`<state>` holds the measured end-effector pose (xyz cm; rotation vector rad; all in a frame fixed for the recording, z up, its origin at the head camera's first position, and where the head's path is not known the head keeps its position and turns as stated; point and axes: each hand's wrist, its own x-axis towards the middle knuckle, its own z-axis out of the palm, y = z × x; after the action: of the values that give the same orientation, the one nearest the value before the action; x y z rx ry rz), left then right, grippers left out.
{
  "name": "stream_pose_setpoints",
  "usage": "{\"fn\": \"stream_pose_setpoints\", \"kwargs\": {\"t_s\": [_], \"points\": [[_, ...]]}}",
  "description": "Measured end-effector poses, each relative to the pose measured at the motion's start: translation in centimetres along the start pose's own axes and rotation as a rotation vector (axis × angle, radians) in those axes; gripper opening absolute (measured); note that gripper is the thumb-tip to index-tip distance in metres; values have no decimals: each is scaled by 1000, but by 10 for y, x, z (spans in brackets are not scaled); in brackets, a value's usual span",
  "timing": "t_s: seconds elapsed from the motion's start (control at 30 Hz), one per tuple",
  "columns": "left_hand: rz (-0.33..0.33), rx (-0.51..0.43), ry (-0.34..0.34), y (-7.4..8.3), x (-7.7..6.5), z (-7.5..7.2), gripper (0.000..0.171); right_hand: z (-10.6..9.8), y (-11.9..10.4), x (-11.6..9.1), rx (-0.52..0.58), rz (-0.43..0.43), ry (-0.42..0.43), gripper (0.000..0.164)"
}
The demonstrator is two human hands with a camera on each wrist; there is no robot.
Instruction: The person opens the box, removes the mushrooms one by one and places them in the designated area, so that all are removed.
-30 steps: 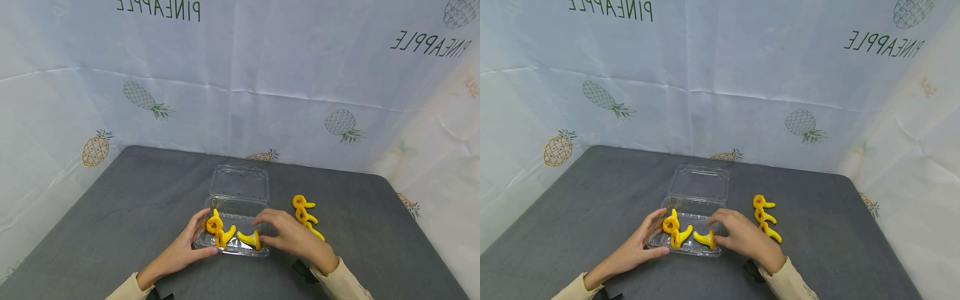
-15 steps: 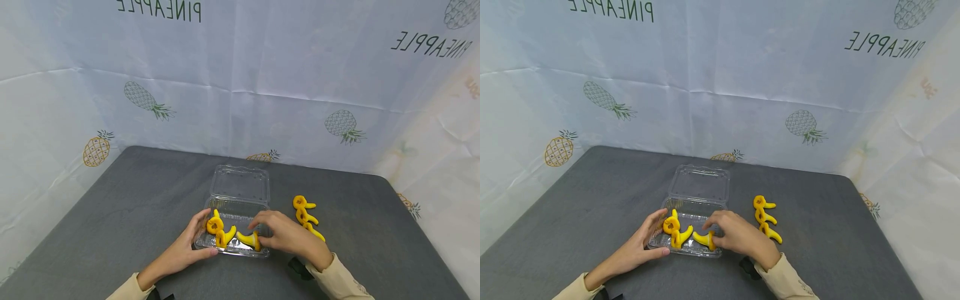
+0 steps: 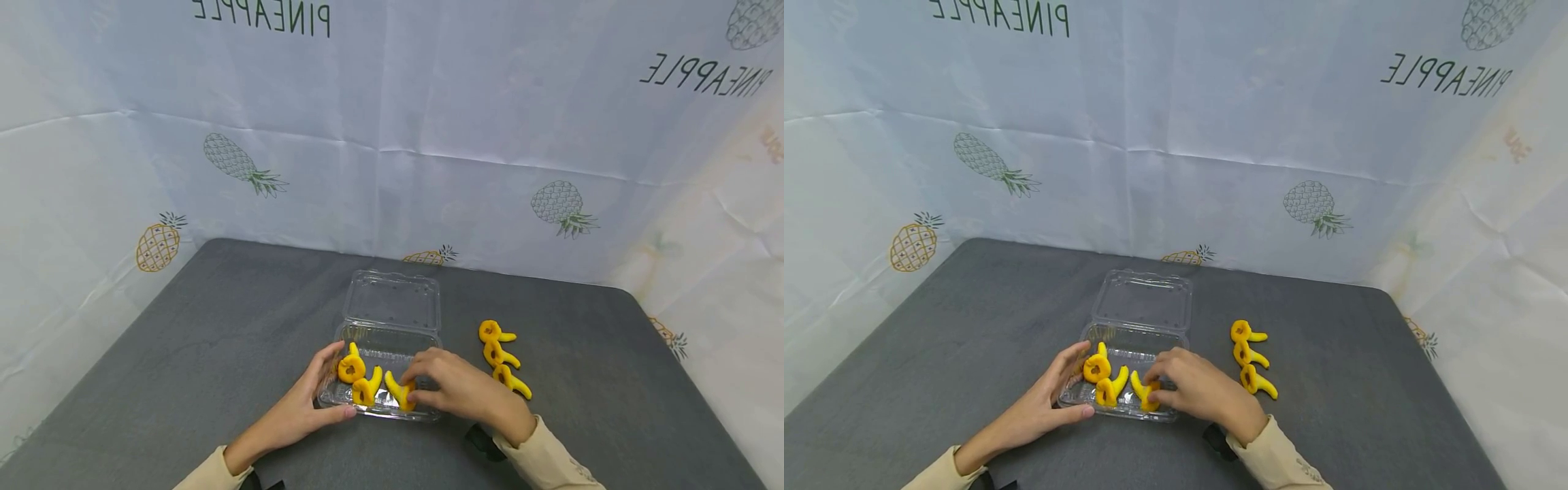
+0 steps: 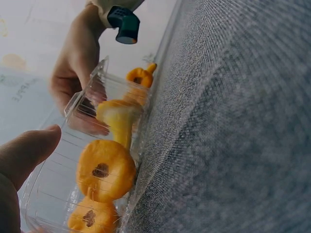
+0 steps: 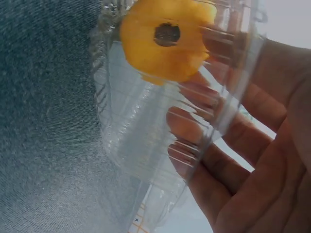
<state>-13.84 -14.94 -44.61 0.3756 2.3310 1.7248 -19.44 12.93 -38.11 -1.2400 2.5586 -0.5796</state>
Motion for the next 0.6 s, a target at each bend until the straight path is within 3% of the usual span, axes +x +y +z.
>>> {"fn": "stream_pose_setpoints", "kwargs": {"t_s": [0.33,0.6], "points": [[25,-10,-3,0,-1,-1,95,4,2,3,22,6,32,10],[29,8,-5,-1,-1,-1,94,10,3,8,41,-14,123,10]]}}
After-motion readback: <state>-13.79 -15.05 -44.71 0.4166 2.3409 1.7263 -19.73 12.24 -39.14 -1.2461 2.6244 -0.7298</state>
